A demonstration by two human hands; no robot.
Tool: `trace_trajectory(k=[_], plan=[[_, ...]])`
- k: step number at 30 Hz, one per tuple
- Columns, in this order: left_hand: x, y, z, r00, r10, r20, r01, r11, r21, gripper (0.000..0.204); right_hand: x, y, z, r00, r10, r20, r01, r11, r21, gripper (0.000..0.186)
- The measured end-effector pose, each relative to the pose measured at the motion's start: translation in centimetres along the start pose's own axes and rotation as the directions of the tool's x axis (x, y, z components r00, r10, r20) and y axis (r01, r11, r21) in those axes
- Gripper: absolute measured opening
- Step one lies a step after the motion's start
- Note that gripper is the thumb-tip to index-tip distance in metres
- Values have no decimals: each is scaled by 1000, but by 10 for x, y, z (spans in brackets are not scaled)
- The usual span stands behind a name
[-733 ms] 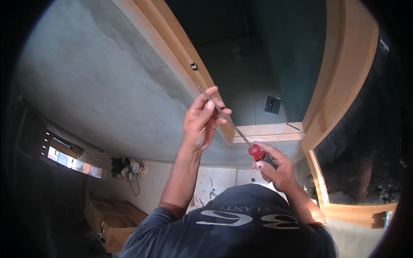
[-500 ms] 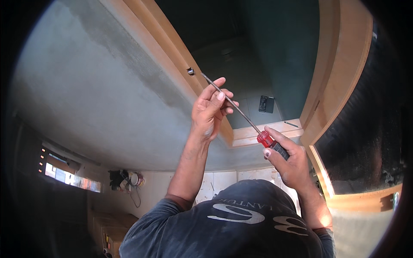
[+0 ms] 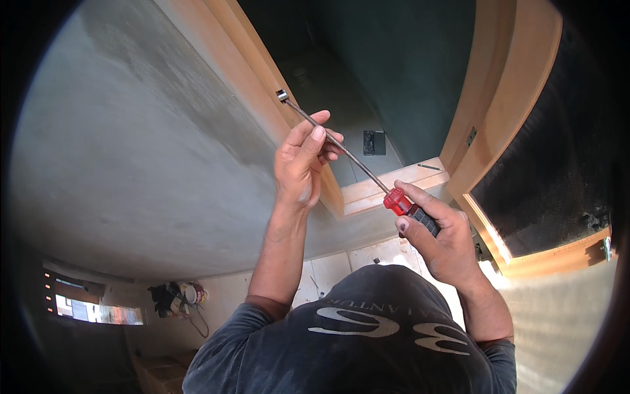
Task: The person uses a power drill to drive screws into a wooden door frame. They then switch to a manual screwdriver to tighten the screws further. Finally, they use a hammer and chisel to carve out a recess in the wood for a door hinge.
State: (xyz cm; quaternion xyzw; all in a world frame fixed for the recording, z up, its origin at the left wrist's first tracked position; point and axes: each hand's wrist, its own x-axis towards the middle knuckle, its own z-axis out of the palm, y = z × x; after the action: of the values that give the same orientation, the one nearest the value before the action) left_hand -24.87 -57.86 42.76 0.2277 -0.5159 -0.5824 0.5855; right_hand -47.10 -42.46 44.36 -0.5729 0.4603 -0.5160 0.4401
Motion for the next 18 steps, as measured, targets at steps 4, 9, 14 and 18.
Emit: trace_trajectory(k=[4, 9, 14, 18], plan=[[0, 0, -2, 1000, 7, -4, -7, 1000, 4, 35, -3, -9, 8, 999, 43, -24, -44, 999, -23, 43], [2, 0, -4, 1000, 27, 15, -26, 994, -103, 34, -5, -38, 12, 980, 196, 20, -196, 980, -17, 37], [5, 1, -7, 998, 44, 36, -36, 980, -195, 33, 0, -97, 13, 826, 537, 169, -563, 781, 270, 28], [2, -2, -6, 995, 57, 80, -36, 970, -242, 35, -4, -102, 27, 978, 188, 94, -174, 974, -143, 29]])
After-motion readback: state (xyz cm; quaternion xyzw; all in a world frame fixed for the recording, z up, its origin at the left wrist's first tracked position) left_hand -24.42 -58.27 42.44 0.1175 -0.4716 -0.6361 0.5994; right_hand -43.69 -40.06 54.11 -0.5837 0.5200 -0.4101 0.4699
